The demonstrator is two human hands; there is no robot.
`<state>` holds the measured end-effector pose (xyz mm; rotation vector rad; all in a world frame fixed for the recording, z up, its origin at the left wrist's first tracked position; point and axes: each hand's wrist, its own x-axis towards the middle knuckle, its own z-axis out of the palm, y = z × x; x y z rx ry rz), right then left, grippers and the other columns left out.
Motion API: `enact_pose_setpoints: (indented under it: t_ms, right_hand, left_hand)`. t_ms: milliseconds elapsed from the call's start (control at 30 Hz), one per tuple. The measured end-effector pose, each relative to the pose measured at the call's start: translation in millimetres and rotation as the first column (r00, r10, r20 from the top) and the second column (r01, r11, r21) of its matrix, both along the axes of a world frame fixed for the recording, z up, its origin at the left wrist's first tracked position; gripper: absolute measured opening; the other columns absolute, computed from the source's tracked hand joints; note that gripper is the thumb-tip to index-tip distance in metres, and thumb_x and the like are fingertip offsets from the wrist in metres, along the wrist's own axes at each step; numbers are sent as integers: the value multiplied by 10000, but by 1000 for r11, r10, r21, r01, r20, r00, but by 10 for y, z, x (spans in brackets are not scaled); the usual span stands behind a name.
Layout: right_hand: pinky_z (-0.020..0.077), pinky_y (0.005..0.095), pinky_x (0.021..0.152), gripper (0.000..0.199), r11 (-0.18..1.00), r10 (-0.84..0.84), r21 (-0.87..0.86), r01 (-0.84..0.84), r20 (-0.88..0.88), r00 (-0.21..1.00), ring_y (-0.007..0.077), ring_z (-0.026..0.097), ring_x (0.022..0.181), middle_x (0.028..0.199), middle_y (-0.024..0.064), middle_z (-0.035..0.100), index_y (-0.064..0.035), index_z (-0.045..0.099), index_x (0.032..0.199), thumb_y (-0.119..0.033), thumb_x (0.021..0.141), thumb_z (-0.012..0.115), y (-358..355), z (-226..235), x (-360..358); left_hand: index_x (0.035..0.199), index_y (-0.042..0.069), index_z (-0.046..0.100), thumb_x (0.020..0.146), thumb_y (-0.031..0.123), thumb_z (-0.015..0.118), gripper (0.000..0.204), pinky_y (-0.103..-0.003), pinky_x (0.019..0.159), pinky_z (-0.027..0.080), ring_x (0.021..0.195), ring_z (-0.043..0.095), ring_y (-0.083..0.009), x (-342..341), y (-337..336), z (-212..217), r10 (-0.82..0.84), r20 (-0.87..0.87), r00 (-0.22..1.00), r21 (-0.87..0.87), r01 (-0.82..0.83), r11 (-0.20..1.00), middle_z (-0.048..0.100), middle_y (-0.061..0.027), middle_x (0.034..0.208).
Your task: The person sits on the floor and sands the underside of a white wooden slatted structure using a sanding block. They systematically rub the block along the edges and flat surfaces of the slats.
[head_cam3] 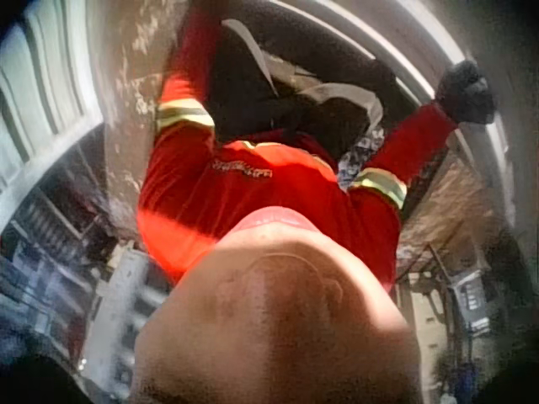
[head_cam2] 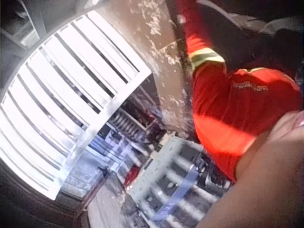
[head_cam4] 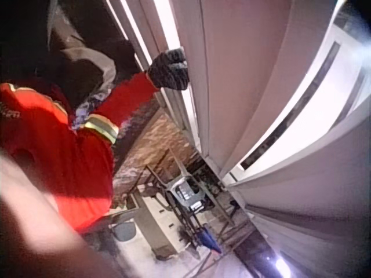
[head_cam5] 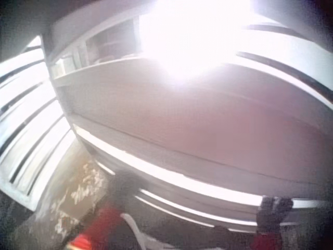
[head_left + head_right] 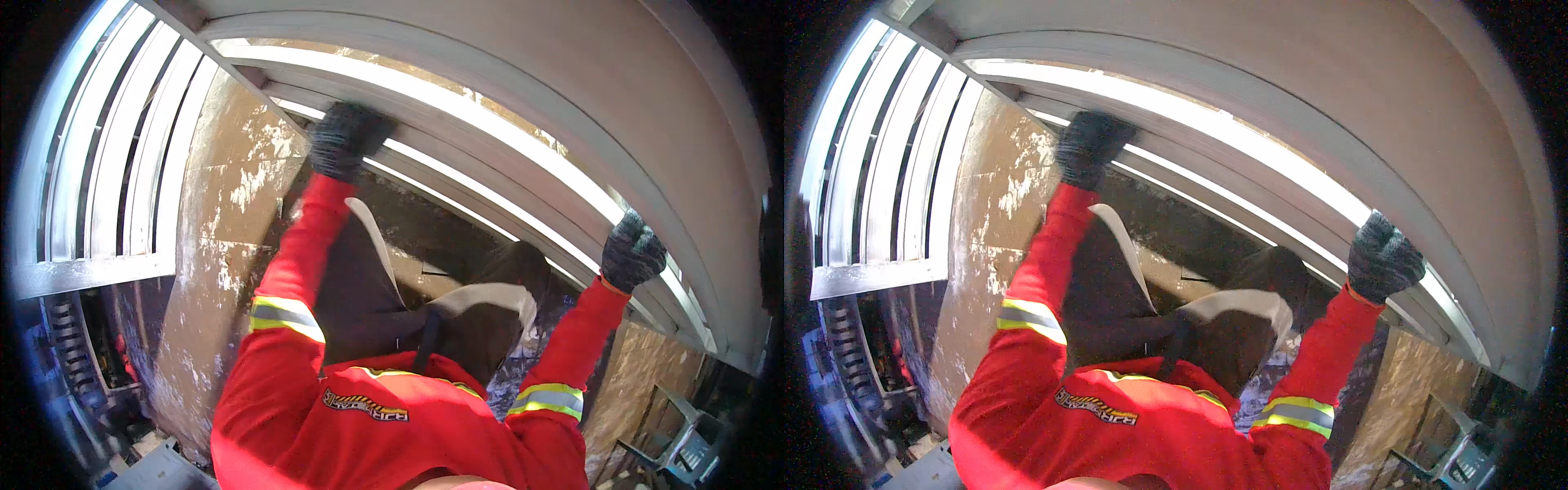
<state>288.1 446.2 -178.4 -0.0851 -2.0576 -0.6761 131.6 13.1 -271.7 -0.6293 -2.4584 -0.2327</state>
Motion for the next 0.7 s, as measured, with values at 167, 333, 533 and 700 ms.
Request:
enact_pose_setpoints:
  t_ms: [167, 333, 533, 700]
  right_hand:
    - [459, 394, 491, 306, 991, -13, -134, 17, 33, 999, 277, 598, 543, 655, 100, 642, -93, 653, 683, -353, 837, 605, -48, -11, -17]
    - [427, 377, 486, 286, 934, 244, -271, -234, 6, 970, 264, 544, 491, 551, 68, 566, -122, 641, 629, -318, 836, 617, -165, 148, 58]
    - [454, 408, 939, 245, 835, 405, -406, -371, -1, 914, 299, 602, 1045, 1042, 148, 653, 20, 641, 1057, -42, 861, 507, 70, 75, 776]
    - [317, 454, 1077, 580, 791, -169, -587, 173, 62, 984, 364, 400, 1275, 1327, 230, 466, -28, 505, 1274, -21, 696, 553, 859, -725, 1478]
  left_hand:
    - [907, 165, 647, 671, 254, 618, 254, -444, 926, 457, 1013, 558, -294, 977, 1706, -81, -154, -110, 982, 259, 178, 949, 595, -85, 1002]
    - [745, 207, 680, 688, 268, 607, 111, -393, 791, 497, 818, 628, -255, 641, 1432, 33, -264, 197, 944, -96, 286, 953, 627, -72, 748]
    - [862, 196, 724, 786, 480, 600, 319, -424, 671, 502, 748, 633, -303, 166, 67, 418, 29, -82, 996, -165, -42, 985, 674, -59, 765]
    - [747, 156, 676, 676, 264, 787, 171, -369, 611, 483, 686, 596, -258, 636, 635, 239, -295, -233, 927, 240, 349, 906, 626, -35, 686]
